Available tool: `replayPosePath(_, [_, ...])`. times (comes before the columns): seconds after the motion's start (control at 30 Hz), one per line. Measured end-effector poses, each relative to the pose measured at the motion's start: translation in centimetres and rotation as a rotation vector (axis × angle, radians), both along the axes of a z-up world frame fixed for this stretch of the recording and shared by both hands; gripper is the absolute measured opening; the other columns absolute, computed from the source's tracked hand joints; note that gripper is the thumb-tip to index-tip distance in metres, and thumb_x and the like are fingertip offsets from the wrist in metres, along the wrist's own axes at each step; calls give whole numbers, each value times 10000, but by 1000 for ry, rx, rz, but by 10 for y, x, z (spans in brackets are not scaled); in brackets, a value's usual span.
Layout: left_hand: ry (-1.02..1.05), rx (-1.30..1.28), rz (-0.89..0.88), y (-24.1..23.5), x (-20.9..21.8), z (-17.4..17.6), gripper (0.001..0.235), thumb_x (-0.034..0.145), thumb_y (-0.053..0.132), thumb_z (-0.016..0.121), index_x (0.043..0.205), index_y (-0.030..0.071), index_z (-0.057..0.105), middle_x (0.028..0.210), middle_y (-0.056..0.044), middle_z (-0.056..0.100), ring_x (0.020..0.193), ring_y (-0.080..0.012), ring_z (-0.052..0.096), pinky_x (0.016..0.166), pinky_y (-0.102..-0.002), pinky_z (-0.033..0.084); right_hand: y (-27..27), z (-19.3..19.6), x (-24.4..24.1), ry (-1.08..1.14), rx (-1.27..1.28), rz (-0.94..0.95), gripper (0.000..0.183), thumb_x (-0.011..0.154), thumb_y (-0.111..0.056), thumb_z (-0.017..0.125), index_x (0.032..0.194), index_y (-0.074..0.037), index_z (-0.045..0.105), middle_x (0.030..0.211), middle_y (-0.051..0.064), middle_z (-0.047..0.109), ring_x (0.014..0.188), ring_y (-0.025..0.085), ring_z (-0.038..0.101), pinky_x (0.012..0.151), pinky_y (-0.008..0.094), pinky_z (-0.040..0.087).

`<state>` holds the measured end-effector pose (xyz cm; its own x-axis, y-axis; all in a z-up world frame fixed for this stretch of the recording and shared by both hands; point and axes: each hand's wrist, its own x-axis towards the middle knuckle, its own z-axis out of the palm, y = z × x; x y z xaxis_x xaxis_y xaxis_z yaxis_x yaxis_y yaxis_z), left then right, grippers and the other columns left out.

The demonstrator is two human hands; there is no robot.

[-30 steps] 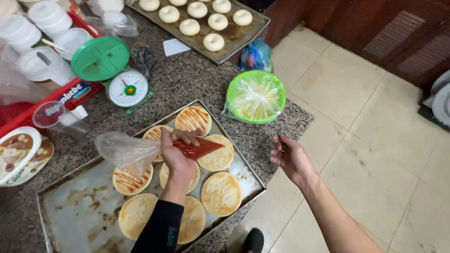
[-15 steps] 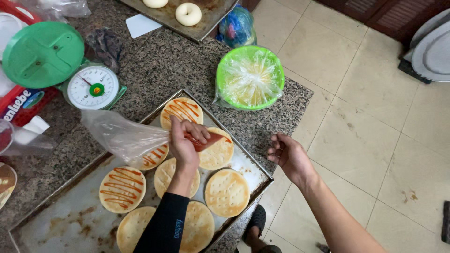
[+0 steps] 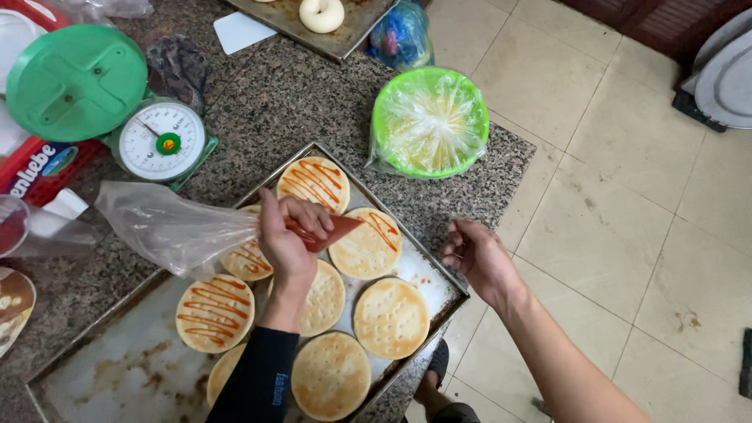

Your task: The person arranges round flatbreads on a baking tray, then uses a piping bag to apply red sauce in zigzag lines across each flatbread. The person handles corn and sliced meat in separate bowls but does not add them to the flatbreads in the clip.

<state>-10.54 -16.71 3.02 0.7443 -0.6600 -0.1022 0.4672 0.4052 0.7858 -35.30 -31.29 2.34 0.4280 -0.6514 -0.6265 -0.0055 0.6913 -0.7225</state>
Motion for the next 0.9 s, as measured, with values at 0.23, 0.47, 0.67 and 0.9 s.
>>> replayPosePath(0.23, [-52,10,-81,16,-4,-12,658,1105,540,345,601,126,431,523,-86,475,565,-240,545,702,-389,483,7,0,12,-22,-4,34,259,1056,-266,515,900,-82,607,716,-7,535,689,141,603,625,297,548])
replayPosePath(0.47, [-52,10,-103,28,-3,-9,655,1126,509,303,610,129,442,519,-62,459,543,-229,538,664,-396,463,15,2,17,-68,56,48,247,1056,-255,508,921,-76,610,719,-8,540,701,144,615,636,288,547])
replayPosePath(0.67, [-26,41,40,35,0,-2,628,1114,497,318,619,132,444,536,-68,474,556,-226,534,711,-396,505,15,5,18,0,17,35,251,1063,-258,492,914,-87,598,730,-6,543,718,150,603,645,300,532])
replayPosePath(0.9, [-88,58,-141,48,-14,0,683,1110,534,315,578,124,440,498,-66,449,537,-230,529,654,-383,439,23,5,22,-19,31,52,239,1057,-253,486,904,-100,590,726,-9,529,717,149,594,660,307,535])
